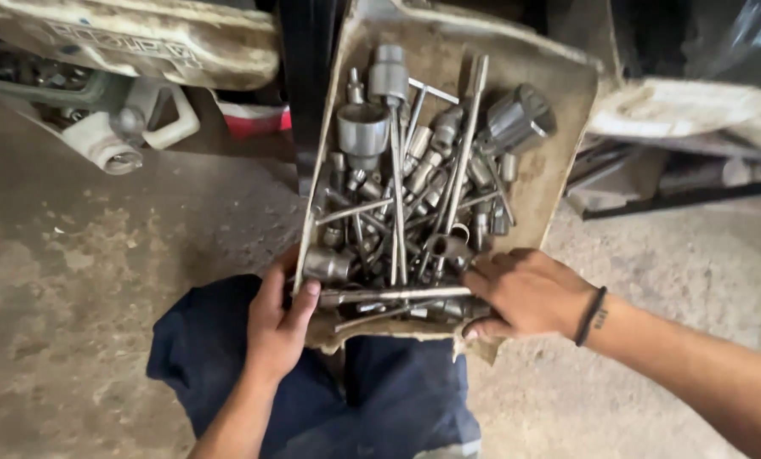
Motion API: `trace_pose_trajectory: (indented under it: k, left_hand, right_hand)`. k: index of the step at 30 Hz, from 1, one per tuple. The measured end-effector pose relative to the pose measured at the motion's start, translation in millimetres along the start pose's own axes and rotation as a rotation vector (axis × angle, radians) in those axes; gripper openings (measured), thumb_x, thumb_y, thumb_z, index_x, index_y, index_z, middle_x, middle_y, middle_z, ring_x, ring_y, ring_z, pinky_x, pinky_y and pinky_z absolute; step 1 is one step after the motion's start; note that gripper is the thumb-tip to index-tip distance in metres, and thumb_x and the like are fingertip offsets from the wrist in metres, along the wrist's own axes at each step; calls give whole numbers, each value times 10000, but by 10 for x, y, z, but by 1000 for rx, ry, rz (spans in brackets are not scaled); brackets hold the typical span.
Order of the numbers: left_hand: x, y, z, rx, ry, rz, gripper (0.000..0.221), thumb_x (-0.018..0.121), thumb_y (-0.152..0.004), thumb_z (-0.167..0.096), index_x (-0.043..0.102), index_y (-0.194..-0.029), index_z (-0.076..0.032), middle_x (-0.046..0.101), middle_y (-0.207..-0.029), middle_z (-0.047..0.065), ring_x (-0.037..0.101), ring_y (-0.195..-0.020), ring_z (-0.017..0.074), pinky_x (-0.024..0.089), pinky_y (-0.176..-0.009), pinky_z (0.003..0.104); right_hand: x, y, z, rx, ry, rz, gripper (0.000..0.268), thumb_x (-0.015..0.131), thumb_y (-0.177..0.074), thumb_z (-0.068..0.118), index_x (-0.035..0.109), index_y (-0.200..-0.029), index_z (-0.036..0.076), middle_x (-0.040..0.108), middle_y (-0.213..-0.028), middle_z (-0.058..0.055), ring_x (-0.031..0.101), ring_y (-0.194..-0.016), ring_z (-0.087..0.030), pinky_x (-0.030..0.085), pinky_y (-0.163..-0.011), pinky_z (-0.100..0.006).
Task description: The person uses a socket wrench to work on a motor and then searches through a container of various sockets and tool attachments.
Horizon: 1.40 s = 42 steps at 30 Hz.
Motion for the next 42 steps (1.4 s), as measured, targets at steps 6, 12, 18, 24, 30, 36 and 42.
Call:
trace_pose_trajectory:
  k: [6, 12, 18, 24, 30, 36, 42]
  left_hand:
    - [35, 46, 136, 69, -25, 0, 528, 637, -943, -352, 560, -1409, -116, 678, -1347, 65, 661, -1214, 210, 500, -1003, 333]
    - [44, 6, 101, 13, 89, 42, 561, 648, -922, -379, 548, -1397, -98, 683, -1313, 76, 671, -1191, 200, 518, -992, 322]
    - [26, 13, 97, 9, 62, 57, 536, 652, -931, -333, 545, -1405, -109, 678, -1300, 57, 646, -1201, 187, 491, -1015, 324]
    - [15, 11, 130, -8, 60, 60, 580, 664, -909, -370, 532, -1408, -105, 679, -1291, 68, 658, -1176, 189, 511, -982, 316]
    - [17, 19, 132, 11, 93, 61, 590, 655, -921, -361, 526, -1425, -83, 671, -1280, 81, 659, -1134, 190, 523, -943, 316]
    - [4, 15, 157, 15, 123, 57, 558, 667, -920, -336, 539, -1398, -78, 666, -1277, 70, 644, -1130, 167, 509, -952, 293]
    - [-10, -5, 133, 61, 116, 57, 550, 665, -932, -319, 531, -1405, -73, 653, -1317, 91, 628, -1191, 192, 484, -1022, 314]
  right_hand:
    - [-623, -196, 34, -103, 42, -553, 235, 611, -1050, 288, 664, -835, 211, 630, -688, -5, 632, -536, -162, 576, -497, -249]
    - [-856, -733, -59, -8, 243, -515, 393, 764, -882, 419, 730, -1214, 211, 741, -1183, -30, 679, -1118, -229, 492, -1050, -422]
    - [-907, -933, -149, 11, 236, -355, 75, 825, -800, 255, 764, -843, 265, 724, -892, 31, 702, -972, -208, 570, -996, -466]
    - [-980, -1082, -196, -233, 542, -251, 148, 846, -805, 412, 756, -858, 307, 671, -738, 45, 627, -902, -156, 560, -961, -363]
    - [-946, -1135, -344, -450, 450, -281, 174, 834, -818, 355, 688, -802, 261, 642, -766, 39, 660, -823, -133, 676, -844, -325]
    - [-936, -985, -527, -531, 856, -517, 200, 744, -986, 363, 600, -939, 233, 440, -846, -7, 524, -842, -106, 553, -892, -231]
    - [-2079, -667, -961, 672, 261, -77, 238, 571, -1153, 205, 747, -996, 175, 633, -809, -7, 642, -611, -201, 557, -405, -326]
Point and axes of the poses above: each hand's wrist, its own y-axis away from the middle knuckle, its own x-axis out of the palm, z = x × y, the point moved 5 cm from there along -y, towards the middle knuckle
